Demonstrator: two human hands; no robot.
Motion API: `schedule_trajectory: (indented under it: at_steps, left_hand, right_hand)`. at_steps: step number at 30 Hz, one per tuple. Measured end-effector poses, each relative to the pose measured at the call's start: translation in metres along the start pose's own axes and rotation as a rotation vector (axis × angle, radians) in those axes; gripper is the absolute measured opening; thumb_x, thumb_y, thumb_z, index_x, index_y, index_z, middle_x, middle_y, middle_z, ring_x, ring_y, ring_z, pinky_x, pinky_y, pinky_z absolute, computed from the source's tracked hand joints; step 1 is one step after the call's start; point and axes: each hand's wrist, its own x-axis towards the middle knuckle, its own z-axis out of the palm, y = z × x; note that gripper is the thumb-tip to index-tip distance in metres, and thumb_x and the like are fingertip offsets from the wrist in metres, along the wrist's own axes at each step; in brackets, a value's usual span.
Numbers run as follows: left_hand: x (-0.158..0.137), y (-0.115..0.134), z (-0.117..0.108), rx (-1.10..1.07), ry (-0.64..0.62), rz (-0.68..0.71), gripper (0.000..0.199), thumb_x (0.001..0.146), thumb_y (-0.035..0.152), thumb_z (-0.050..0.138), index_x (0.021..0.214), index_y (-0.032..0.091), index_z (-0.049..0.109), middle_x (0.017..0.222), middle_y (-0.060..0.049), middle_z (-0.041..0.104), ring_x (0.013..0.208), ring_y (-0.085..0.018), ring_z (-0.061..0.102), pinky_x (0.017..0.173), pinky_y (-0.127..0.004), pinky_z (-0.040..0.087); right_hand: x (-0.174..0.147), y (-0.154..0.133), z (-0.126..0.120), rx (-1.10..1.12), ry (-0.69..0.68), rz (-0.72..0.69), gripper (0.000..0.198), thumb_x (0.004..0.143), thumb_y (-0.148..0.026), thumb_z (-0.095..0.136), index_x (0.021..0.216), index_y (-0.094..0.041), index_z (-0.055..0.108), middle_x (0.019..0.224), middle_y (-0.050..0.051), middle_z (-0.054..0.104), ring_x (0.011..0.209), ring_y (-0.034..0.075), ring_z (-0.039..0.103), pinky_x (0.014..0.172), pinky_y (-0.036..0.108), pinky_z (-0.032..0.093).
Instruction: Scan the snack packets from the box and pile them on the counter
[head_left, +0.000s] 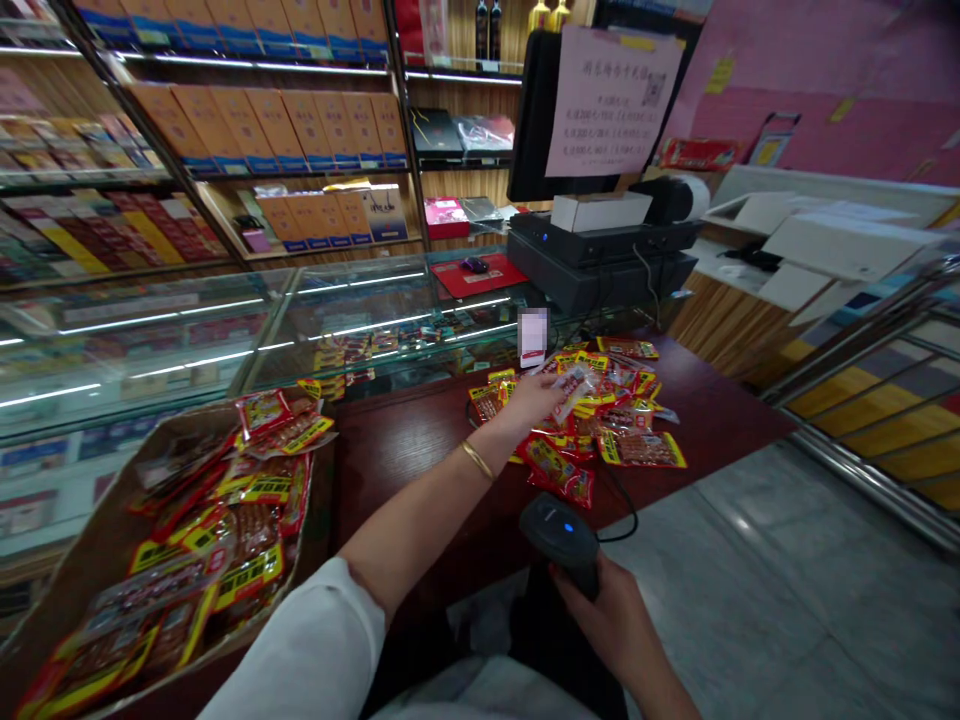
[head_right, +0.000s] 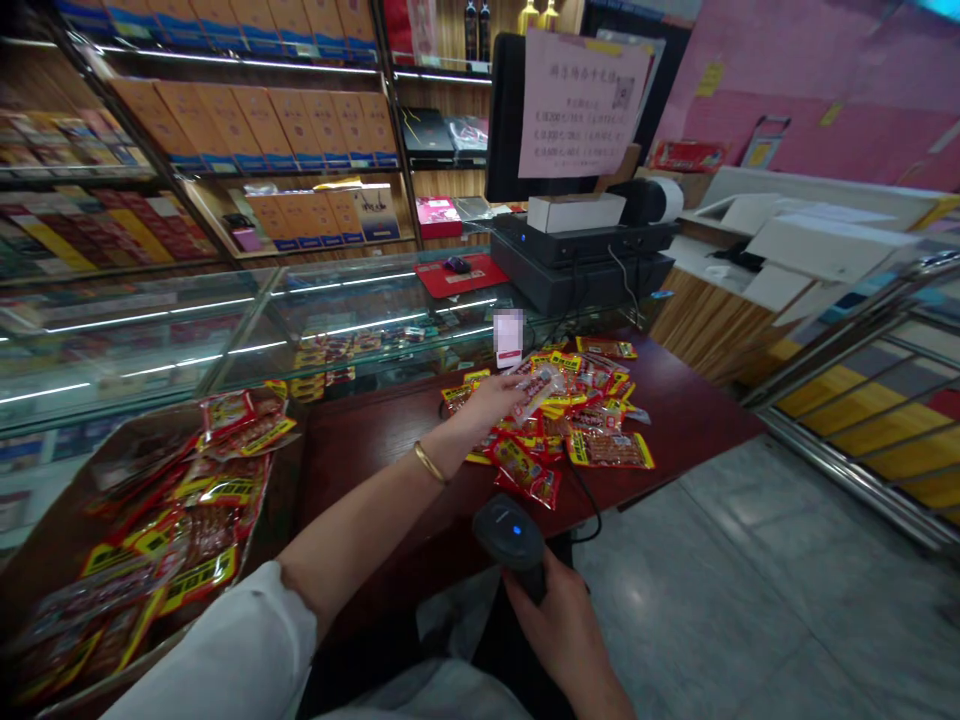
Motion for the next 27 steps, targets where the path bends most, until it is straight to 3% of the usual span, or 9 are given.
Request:
schedule_trajectory:
  at_steps: [5,8,11,14,17,20,22,24,27]
  left_hand:
    - [0.038,0.031,0.014,0.03,-0.014,-0.005,0.026,0.083,0.011,0.06,0.104,0.009,0.075,0.092,-0.009,0.074,0.079,-0.015,0.065,0.079,-0.027,0.053]
    - [0.022,0.03,0.005,0.071,0.045,0.03,0.031,0.077,0.009,0.066,0.106,0.011,0.076,0.1,-0.01,0.075,0.092,-0.019,0.067,0.087,-0.027,0.051]
    - [-0.036,0.019,-0.033,0.159,0.047,0.137,0.045,0.078,0.015,0.068,0.123,0.016,0.073,0.103,-0.007,0.077,0.094,-0.021,0.068,0.087,-0.027,0.051]
    - [-0.123,0.013,-0.094,0.302,0.076,0.253,0.044,0.085,0.027,0.063,0.128,0.02,0.071,0.108,-0.007,0.078,0.091,-0.021,0.07,0.081,-0.027,0.053]
    - [-0.214,0.011,-0.166,0.463,0.369,0.234,0.038,0.089,0.034,0.061,0.121,0.021,0.075,0.112,-0.007,0.078,0.095,-0.023,0.071,0.085,-0.029,0.054]
    - [-0.291,-0.001,-0.235,0.768,0.761,-0.019,0.041,0.09,0.032,0.057,0.126,0.021,0.072,0.115,-0.009,0.077,0.102,-0.027,0.071,0.093,-0.036,0.053]
    - [-0.329,-0.018,-0.272,1.002,0.858,-0.278,0.047,0.089,0.032,0.056,0.133,0.021,0.067,0.122,-0.011,0.075,0.11,-0.03,0.069,0.098,-0.039,0.051]
    - [-0.355,-0.038,-0.297,1.158,0.798,-0.472,0.052,0.086,0.03,0.06,0.137,0.019,0.064,0.128,-0.014,0.072,0.117,-0.033,0.067,0.1,-0.04,0.049]
    - [-0.375,-0.063,-0.315,1.307,0.631,-0.528,0.058,0.08,0.024,0.064,0.138,0.019,0.062,0.142,-0.014,0.063,0.135,-0.034,0.054,0.108,-0.039,0.042]
  right_hand:
    - [0.003,-0.005,0.004,-0.01,-0.037,-0.004,0.025,0.089,-0.037,0.06,0.101,-0.02,0.074,0.07,0.004,0.079,0.058,0.025,0.073,0.059,0.03,0.057]
    - [0.004,-0.005,0.007,-0.03,-0.034,-0.01,0.028,0.089,-0.042,0.058,0.099,-0.02,0.073,0.062,0.003,0.075,0.052,0.024,0.07,0.054,0.03,0.055]
    - [0.002,0.002,0.01,-0.051,-0.022,-0.012,0.033,0.088,-0.05,0.057,0.091,-0.022,0.074,0.058,0.003,0.074,0.05,0.025,0.07,0.052,0.031,0.055]
    - [0.003,0.013,0.013,-0.088,-0.04,0.017,0.038,0.084,-0.058,0.061,0.085,-0.023,0.076,0.057,0.004,0.075,0.05,0.027,0.071,0.055,0.033,0.058]
    - [0.012,0.017,0.019,-0.123,-0.083,-0.024,0.044,0.079,-0.066,0.064,0.084,-0.024,0.077,0.066,0.008,0.079,0.059,0.032,0.075,0.061,0.038,0.061]
    - [0.02,0.009,0.026,-0.125,-0.112,-0.052,0.048,0.078,-0.067,0.063,0.087,-0.023,0.078,0.071,0.01,0.081,0.063,0.034,0.077,0.065,0.041,0.062]
    - [0.023,0.001,0.031,-0.123,-0.133,-0.07,0.046,0.078,-0.066,0.063,0.087,-0.023,0.077,0.069,0.008,0.08,0.062,0.034,0.077,0.065,0.041,0.062]
    - [0.022,-0.005,0.035,-0.112,-0.136,-0.117,0.046,0.077,-0.066,0.064,0.086,-0.024,0.077,0.069,0.008,0.08,0.064,0.034,0.077,0.066,0.041,0.062]
    - [0.017,-0.008,0.039,-0.104,-0.133,-0.164,0.043,0.08,-0.062,0.064,0.091,-0.023,0.077,0.081,0.009,0.083,0.077,0.034,0.08,0.071,0.039,0.062]
